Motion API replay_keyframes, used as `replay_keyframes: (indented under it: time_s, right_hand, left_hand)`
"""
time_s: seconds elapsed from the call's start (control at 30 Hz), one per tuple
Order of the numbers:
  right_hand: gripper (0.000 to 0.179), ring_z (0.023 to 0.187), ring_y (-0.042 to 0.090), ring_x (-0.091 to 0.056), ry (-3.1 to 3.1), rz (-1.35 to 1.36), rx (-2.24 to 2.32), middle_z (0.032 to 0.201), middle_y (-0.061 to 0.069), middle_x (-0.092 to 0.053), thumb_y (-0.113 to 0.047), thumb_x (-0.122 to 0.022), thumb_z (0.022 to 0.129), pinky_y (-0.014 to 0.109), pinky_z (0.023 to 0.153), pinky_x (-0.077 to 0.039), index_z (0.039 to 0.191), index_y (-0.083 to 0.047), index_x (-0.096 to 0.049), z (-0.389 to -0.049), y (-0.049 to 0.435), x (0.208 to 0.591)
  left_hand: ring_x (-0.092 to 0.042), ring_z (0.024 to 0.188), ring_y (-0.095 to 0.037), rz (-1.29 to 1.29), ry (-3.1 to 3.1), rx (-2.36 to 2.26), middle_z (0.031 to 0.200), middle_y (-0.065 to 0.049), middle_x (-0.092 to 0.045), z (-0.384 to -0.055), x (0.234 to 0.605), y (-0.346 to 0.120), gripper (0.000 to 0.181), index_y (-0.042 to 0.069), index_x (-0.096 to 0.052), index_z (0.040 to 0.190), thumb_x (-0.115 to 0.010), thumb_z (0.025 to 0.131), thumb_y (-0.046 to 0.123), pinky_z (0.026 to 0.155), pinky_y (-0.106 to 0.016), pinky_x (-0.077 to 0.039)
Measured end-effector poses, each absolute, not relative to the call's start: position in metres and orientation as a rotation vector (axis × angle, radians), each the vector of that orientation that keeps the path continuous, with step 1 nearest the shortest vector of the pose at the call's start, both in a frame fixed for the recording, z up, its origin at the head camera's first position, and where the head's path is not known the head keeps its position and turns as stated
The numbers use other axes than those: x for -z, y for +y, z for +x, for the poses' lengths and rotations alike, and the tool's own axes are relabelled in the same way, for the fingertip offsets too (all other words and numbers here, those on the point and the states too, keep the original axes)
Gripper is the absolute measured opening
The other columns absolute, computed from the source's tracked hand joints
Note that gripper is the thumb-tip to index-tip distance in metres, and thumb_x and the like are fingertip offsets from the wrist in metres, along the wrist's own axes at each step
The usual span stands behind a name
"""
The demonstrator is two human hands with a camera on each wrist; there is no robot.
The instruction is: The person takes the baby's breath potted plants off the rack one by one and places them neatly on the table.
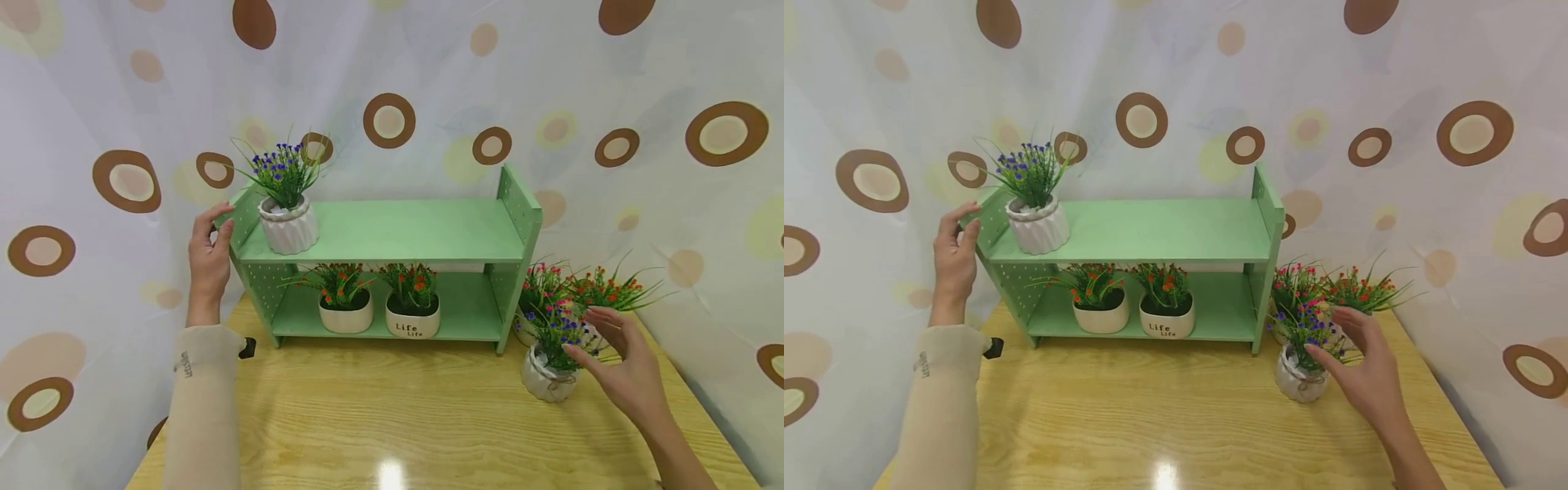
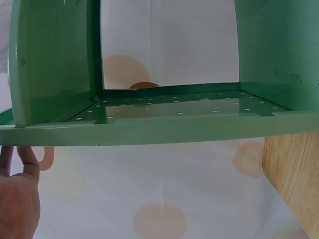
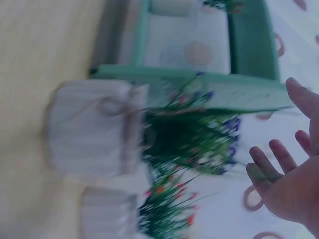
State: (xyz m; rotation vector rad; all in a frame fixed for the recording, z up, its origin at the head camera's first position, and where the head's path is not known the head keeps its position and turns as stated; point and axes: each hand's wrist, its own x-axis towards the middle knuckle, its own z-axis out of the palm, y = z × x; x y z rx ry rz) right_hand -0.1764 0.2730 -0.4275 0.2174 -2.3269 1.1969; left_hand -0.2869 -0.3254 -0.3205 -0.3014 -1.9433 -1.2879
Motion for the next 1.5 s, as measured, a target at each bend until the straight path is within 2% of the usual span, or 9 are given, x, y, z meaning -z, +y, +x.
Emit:
replay_keyframes:
  time_s: [0.23,0.43,0.47,0.67,0.93,1.07,1.17,1.33,1.5]
  right_hand:
    - [0.066,0.120,0.000,-0.049,-2.237,0.471,-1.192,0.129,0.007,-0.056,0.000,-0.079,0.075,0.011,0.098,-0.033,0.133,-0.011,-0.051,-0.193,0.215,0.372]
    - [0.053,0.124,0.027,-0.050,-2.242,0.688,-1.255,0.132,0.010,-0.054,-0.007,-0.073,0.084,0.042,0.104,-0.038,0.132,-0.007,-0.052,-0.210,0.129,0.322]
    - [0.052,0.125,0.028,-0.050,-2.229,0.738,-1.286,0.133,0.010,-0.053,-0.008,-0.072,0.085,0.046,0.103,-0.038,0.133,-0.006,-0.051,-0.216,0.114,0.317]
    - [0.055,0.126,0.021,-0.048,-2.239,0.996,-1.412,0.137,0.006,-0.049,-0.023,-0.068,0.090,0.041,0.105,-0.039,0.139,-0.017,-0.046,-0.269,0.042,0.317]
    - [0.066,0.129,0.028,-0.046,-2.458,1.104,-1.324,0.141,0.008,-0.041,-0.032,-0.065,0.091,0.042,0.104,-0.038,0.149,-0.030,-0.032,-0.308,-0.028,0.296]
    - [0.069,0.131,0.031,-0.043,-2.531,1.133,-1.348,0.146,0.011,-0.034,-0.035,-0.062,0.093,0.044,0.105,-0.038,0.151,-0.033,-0.026,-0.321,-0.051,0.293]
    - [0.067,0.132,0.031,-0.042,-2.576,1.146,-1.345,0.147,0.012,-0.032,-0.036,-0.061,0.093,0.043,0.104,-0.038,0.150,-0.035,-0.026,-0.326,-0.063,0.292]
    - [0.062,0.129,0.031,-0.044,-2.627,1.132,-1.296,0.144,0.010,-0.035,-0.037,-0.060,0.093,0.041,0.099,-0.043,0.148,-0.036,-0.031,-0.329,-0.075,0.289]
    - [0.064,0.127,0.030,-0.047,-2.703,1.111,-1.200,0.145,0.010,-0.035,-0.040,-0.058,0.094,0.041,0.096,-0.045,0.149,-0.037,-0.027,-0.330,-0.083,0.286]
  left_hand:
    - [-0.041,0.131,-0.011,-0.318,-1.925,1.289,0.141,-0.010,-0.048,-0.289,0.320,-0.323,0.031,0.004,-0.056,0.128,-0.052,0.099,0.016,0.096,-0.023,-0.034]
    - [-0.043,0.130,-0.011,-0.303,-1.912,1.316,0.141,-0.007,-0.049,-0.288,0.321,-0.324,0.032,0.005,-0.056,0.128,-0.053,0.099,0.018,0.094,-0.022,-0.034]
    - [-0.043,0.129,-0.011,-0.303,-1.903,1.320,0.141,-0.006,-0.050,-0.289,0.322,-0.324,0.032,0.004,-0.057,0.127,-0.053,0.099,0.018,0.093,-0.022,-0.034]
    - [-0.044,0.128,-0.011,-0.317,-1.862,1.320,0.138,-0.007,-0.053,-0.291,0.323,-0.324,0.030,0.001,-0.057,0.125,-0.054,0.098,0.015,0.095,-0.022,-0.034]
    - [-0.044,0.129,-0.011,-0.300,-1.888,1.309,0.139,-0.007,-0.051,-0.291,0.322,-0.323,0.030,0.003,-0.058,0.125,-0.054,0.099,0.017,0.099,-0.023,-0.033]
    - [-0.044,0.128,-0.011,-0.290,-1.879,1.307,0.138,-0.007,-0.052,-0.289,0.321,-0.324,0.029,0.002,-0.058,0.124,-0.054,0.098,0.015,0.099,-0.023,-0.033]
    - [-0.044,0.129,-0.011,-0.300,-1.867,1.317,0.137,-0.008,-0.052,-0.290,0.320,-0.323,0.029,0.000,-0.057,0.124,-0.054,0.098,0.015,0.100,-0.024,-0.033]
    - [-0.044,0.129,-0.011,-0.310,-1.867,1.324,0.138,-0.011,-0.051,-0.291,0.321,-0.321,0.030,0.000,-0.057,0.124,-0.054,0.098,0.015,0.100,-0.024,-0.033]
    - [-0.044,0.130,-0.011,-0.300,-1.858,1.315,0.137,-0.015,-0.051,-0.291,0.322,-0.322,0.029,0.000,-0.058,0.123,-0.054,0.098,0.014,0.100,-0.023,-0.033]
